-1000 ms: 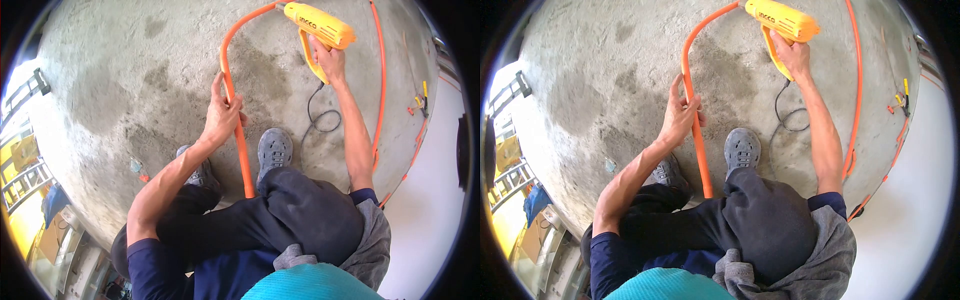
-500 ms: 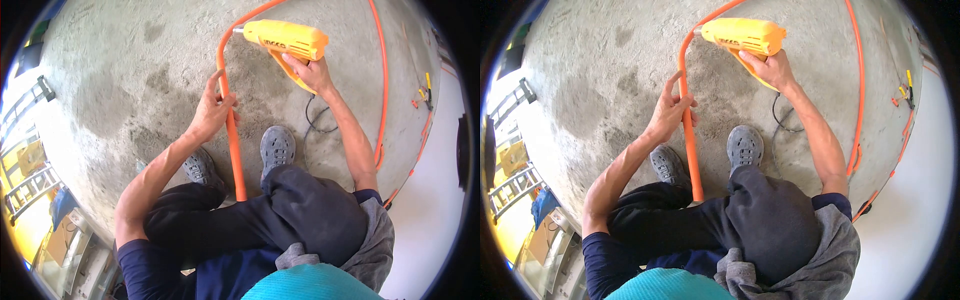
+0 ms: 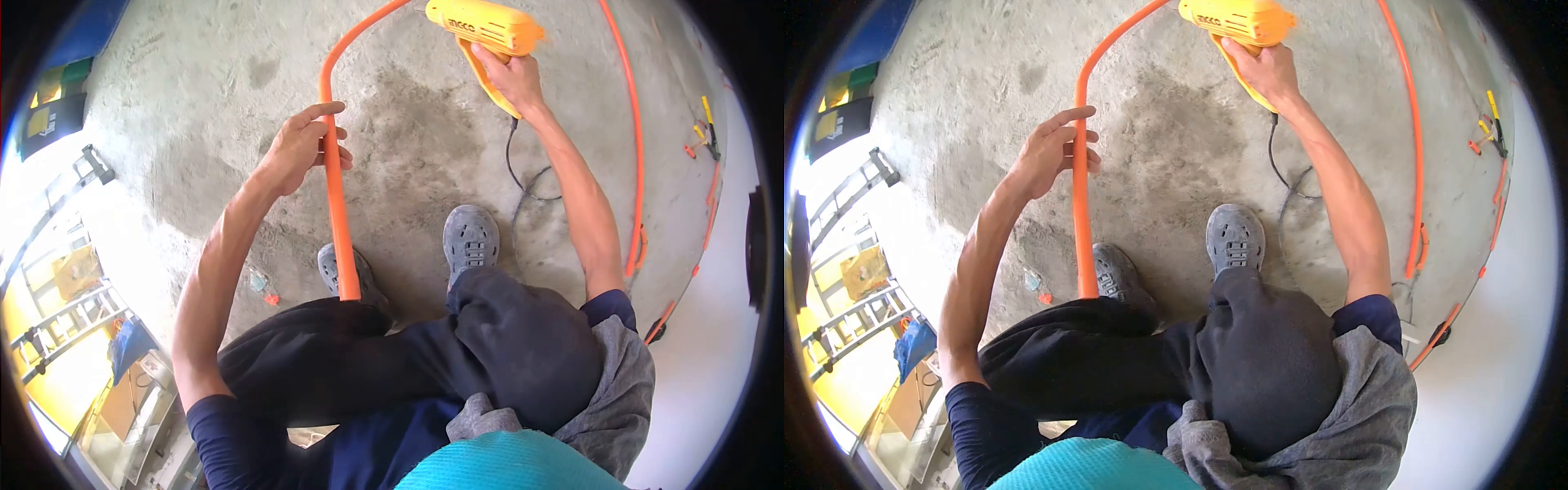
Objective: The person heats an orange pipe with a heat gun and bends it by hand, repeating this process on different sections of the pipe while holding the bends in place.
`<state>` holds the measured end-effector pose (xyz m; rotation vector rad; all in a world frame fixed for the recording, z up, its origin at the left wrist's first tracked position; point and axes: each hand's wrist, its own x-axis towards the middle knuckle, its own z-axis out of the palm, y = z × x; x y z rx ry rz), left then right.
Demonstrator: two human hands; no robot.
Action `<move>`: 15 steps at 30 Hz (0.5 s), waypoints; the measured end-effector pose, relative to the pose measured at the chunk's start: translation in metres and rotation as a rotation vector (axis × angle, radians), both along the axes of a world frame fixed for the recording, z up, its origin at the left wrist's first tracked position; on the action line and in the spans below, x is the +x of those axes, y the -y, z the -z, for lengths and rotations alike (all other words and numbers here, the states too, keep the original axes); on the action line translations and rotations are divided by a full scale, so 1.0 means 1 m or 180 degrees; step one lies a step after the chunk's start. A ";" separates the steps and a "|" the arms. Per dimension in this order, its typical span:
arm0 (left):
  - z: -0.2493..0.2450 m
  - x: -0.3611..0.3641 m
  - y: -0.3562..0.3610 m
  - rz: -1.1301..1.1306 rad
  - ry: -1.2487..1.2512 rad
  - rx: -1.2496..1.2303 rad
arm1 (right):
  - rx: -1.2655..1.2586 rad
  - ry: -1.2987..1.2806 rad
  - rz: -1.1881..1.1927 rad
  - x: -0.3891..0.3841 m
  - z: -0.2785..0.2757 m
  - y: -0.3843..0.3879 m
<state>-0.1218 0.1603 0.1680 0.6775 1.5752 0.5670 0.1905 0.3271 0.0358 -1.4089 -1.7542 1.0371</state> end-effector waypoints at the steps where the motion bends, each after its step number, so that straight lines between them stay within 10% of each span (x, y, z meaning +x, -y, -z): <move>1: 0.004 -0.008 -0.002 0.0037 0.0165 -0.0111 | -0.0073 -0.0034 -0.0045 -0.007 -0.002 0.001; 8: 0.039 -0.039 -0.005 0.1346 -0.0187 0.0647 | 0.0001 0.0133 -0.0528 -0.041 0.003 0.016; 15: 0.025 -0.022 -0.003 0.2222 -0.2636 0.1897 | -0.0019 -0.0383 -0.0963 -0.043 -0.009 0.031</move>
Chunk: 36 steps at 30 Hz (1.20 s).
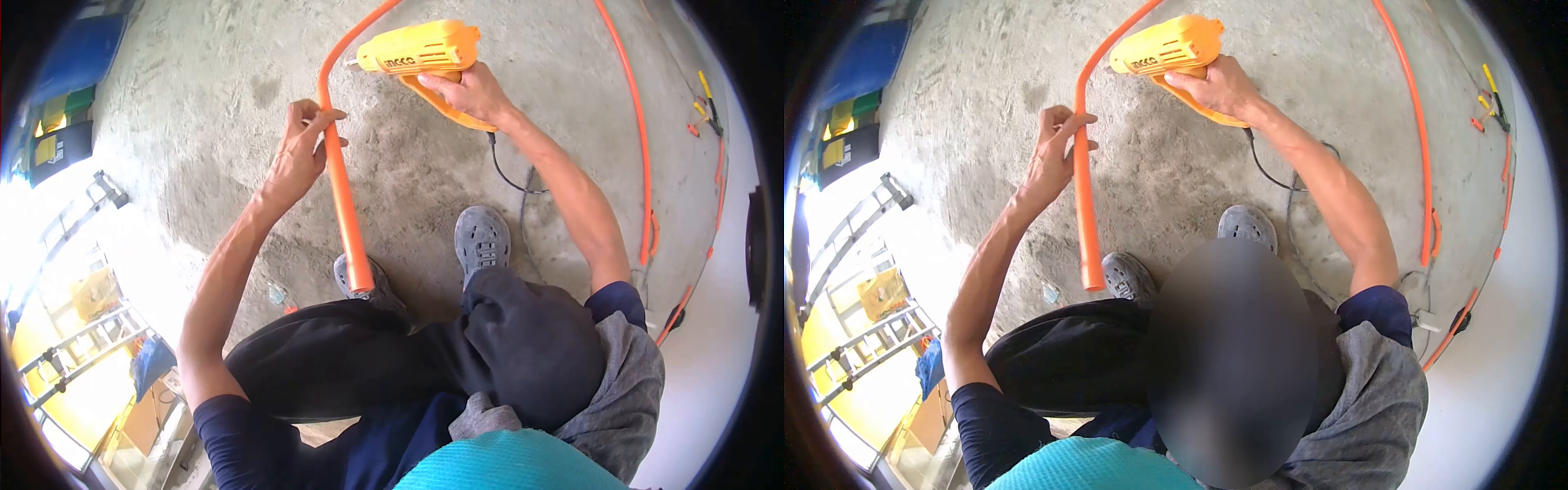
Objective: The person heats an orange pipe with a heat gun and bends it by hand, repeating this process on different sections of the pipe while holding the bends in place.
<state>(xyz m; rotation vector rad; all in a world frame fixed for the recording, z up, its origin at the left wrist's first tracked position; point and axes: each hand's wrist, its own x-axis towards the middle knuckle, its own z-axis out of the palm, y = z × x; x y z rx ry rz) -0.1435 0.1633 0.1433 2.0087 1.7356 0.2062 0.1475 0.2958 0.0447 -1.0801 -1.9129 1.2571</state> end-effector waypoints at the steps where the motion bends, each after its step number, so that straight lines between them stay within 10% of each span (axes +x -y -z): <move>1: -0.001 -0.002 -0.001 0.0090 0.0324 0.0308 | -0.0106 0.0247 0.0067 0.005 -0.005 -0.004; 12: -0.034 -0.020 -0.003 0.0312 0.0829 0.1184 | -0.0215 0.1162 0.0799 0.101 -0.025 -0.065; 13: -0.029 -0.025 -0.011 0.0661 0.0730 0.1523 | -0.0317 0.0151 0.0806 0.098 0.000 -0.069; 15: -0.020 -0.027 -0.007 0.0537 0.0691 0.1286 | 0.0702 0.0435 0.1121 0.111 0.003 -0.060; 26: -0.015 0.019 0.015 0.0523 0.0518 0.0948 | -0.0160 0.0144 -0.0078 0.038 -0.047 0.025; 36: 0.067 0.060 0.036 0.0915 0.0620 -0.0109 | 0.0024 0.0165 0.1205 0.069 0.000 -0.034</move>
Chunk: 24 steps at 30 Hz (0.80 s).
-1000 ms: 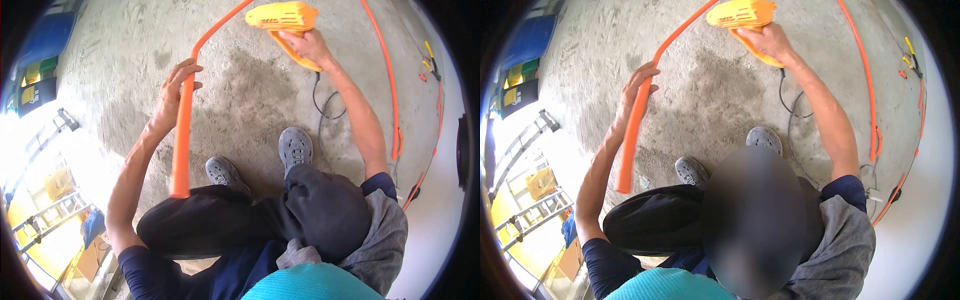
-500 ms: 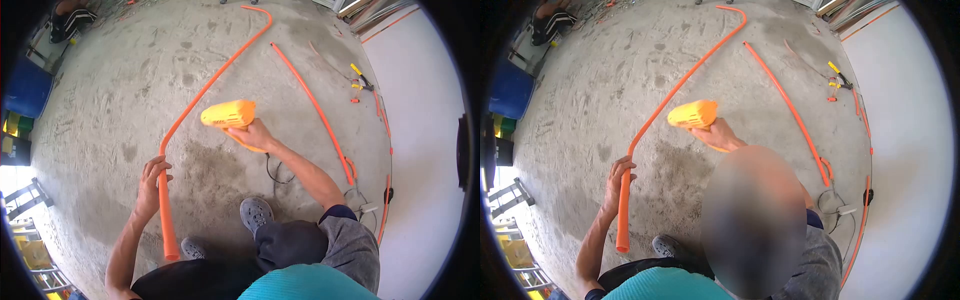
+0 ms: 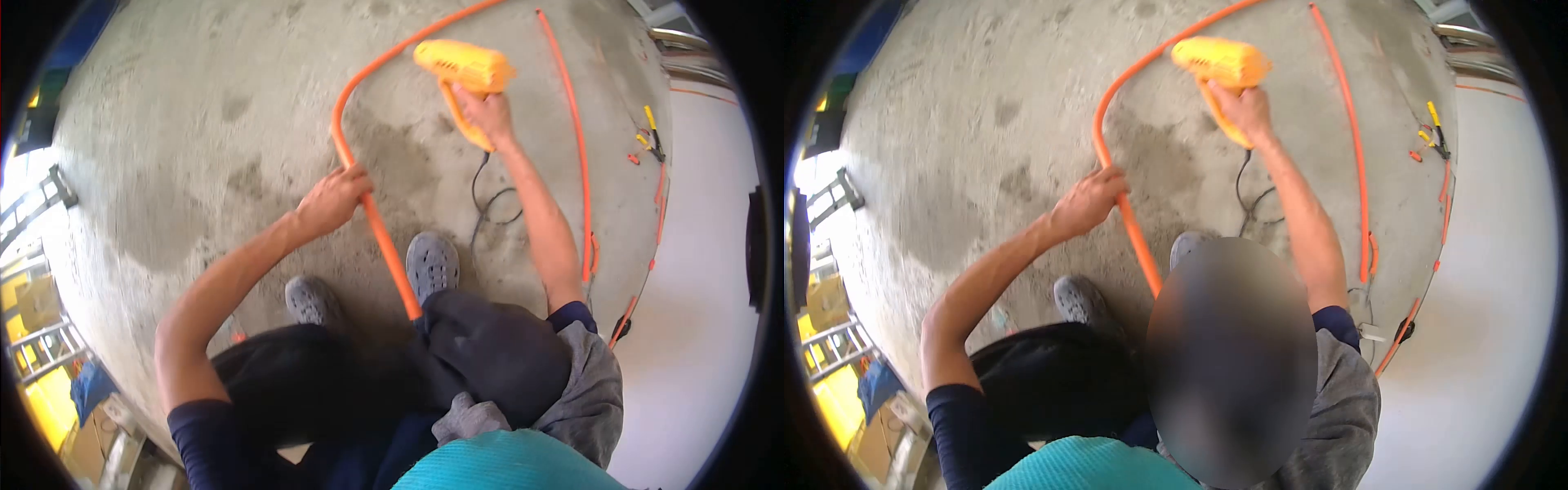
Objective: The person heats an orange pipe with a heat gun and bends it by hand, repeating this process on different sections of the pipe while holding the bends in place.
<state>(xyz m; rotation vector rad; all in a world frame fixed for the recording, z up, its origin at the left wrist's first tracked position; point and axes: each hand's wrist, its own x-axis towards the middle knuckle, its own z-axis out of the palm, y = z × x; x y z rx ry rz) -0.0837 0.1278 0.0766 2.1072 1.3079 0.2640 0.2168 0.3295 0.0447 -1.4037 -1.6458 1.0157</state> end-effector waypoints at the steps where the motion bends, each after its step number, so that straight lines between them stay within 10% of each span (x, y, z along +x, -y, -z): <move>1: 0.007 0.005 0.000 -0.0135 0.0149 -0.0093 | 0.0013 -0.0085 0.0081 0.003 0.003 -0.007; 12: 0.045 0.059 0.012 -0.1575 0.0890 -0.0793 | 0.0023 0.0202 -0.0486 -0.015 -0.006 0.010; 18: 0.079 0.093 0.024 -0.3278 0.0588 0.0995 | -0.0075 0.0135 -0.0780 -0.031 -0.008 0.046; 20: 0.081 0.088 0.027 -0.3759 0.2223 -0.1127 | 0.0011 -0.0060 -0.1025 -0.036 -0.010 0.059; 24: 0.120 0.065 0.037 -0.3916 0.2269 -0.0988 | 0.0212 0.0041 -0.1210 -0.036 -0.012 0.061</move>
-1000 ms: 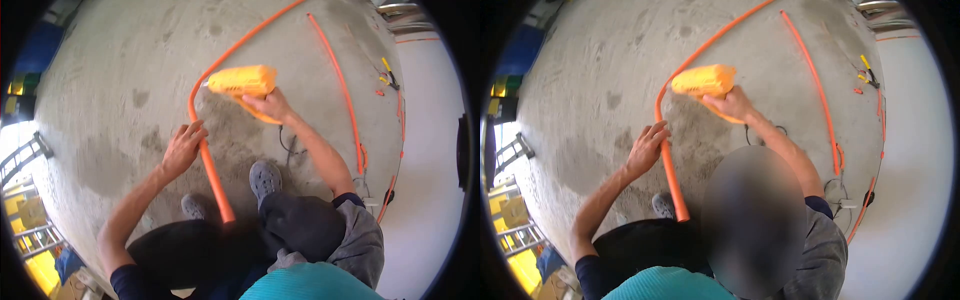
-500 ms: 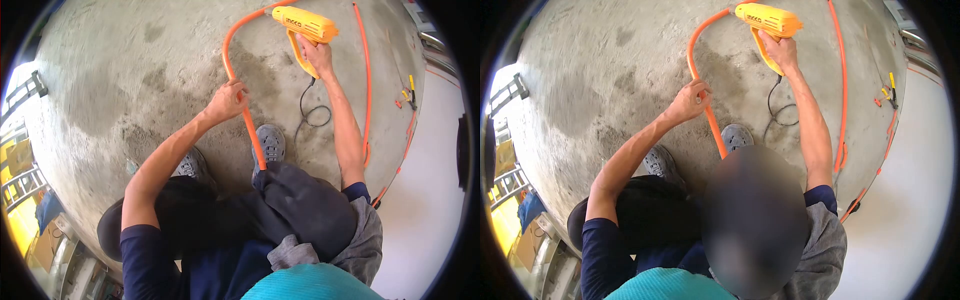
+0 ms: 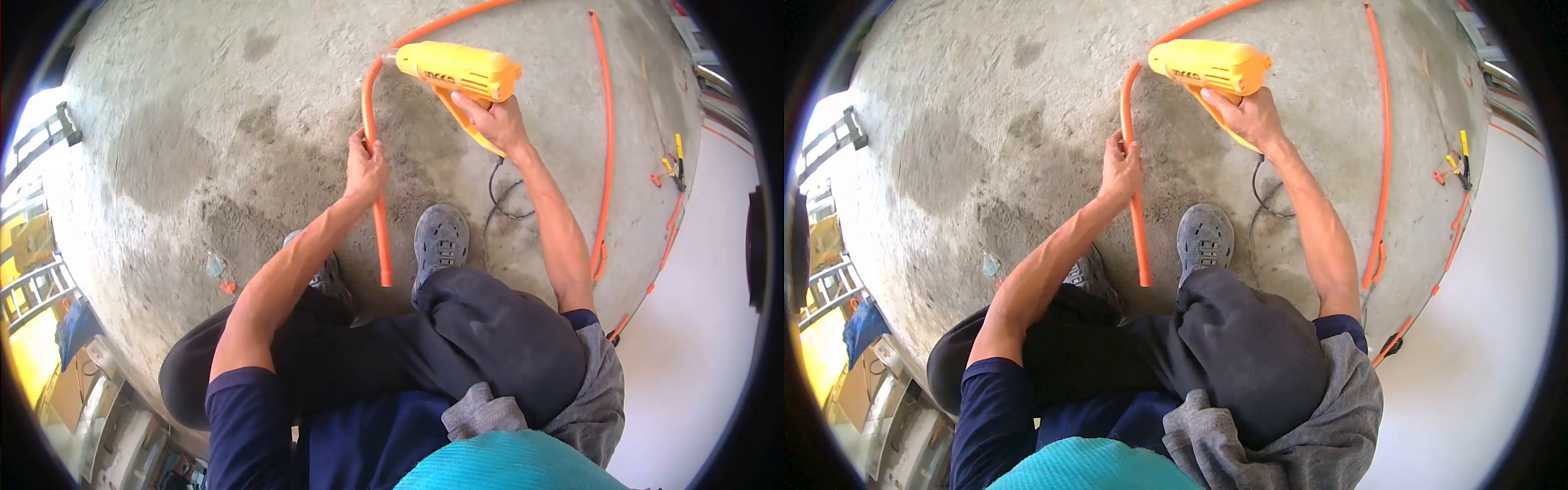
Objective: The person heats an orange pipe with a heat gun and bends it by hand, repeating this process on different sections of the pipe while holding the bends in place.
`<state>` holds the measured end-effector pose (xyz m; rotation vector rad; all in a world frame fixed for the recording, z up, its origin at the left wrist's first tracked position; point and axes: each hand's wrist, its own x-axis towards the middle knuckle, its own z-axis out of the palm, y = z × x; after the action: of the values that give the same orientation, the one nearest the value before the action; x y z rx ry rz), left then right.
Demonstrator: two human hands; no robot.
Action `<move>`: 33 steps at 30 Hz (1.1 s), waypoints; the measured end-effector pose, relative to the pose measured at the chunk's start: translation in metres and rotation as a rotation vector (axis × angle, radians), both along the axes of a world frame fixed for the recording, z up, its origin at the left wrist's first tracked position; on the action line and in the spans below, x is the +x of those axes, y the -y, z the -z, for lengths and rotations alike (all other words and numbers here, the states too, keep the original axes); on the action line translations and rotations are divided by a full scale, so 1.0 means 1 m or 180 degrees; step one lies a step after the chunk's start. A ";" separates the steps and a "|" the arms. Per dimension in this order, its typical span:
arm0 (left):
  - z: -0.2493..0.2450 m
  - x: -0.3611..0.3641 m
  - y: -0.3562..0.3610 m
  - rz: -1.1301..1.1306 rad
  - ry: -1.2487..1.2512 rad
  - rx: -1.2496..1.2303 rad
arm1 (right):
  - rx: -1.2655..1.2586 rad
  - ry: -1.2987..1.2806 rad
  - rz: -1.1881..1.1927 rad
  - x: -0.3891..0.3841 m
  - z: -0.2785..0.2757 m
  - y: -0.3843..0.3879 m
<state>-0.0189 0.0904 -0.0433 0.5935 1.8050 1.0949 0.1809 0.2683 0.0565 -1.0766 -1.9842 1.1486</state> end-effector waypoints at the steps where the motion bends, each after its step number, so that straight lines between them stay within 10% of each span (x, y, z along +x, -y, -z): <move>1: -0.013 -0.006 0.001 -0.0032 0.0006 -0.0195 | -0.0074 0.0147 0.0063 0.001 -0.003 -0.005; 9: -0.027 -0.029 0.004 -0.0139 -0.0255 -0.0239 | 0.0195 0.0555 0.0516 0.030 -0.026 -0.074; 23: -0.185 -0.153 -0.082 0.1101 -0.2555 0.1674 | -0.0127 0.0007 0.0223 0.042 -0.297 -0.054; 33: -0.273 -0.205 -0.121 0.1913 -0.2889 0.1834 | 0.0067 0.0333 0.0993 0.149 -0.272 -0.058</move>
<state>-0.2236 0.2114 0.2294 2.0889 1.7643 0.9614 0.3301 0.3260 0.3288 -1.4018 -1.8178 0.9198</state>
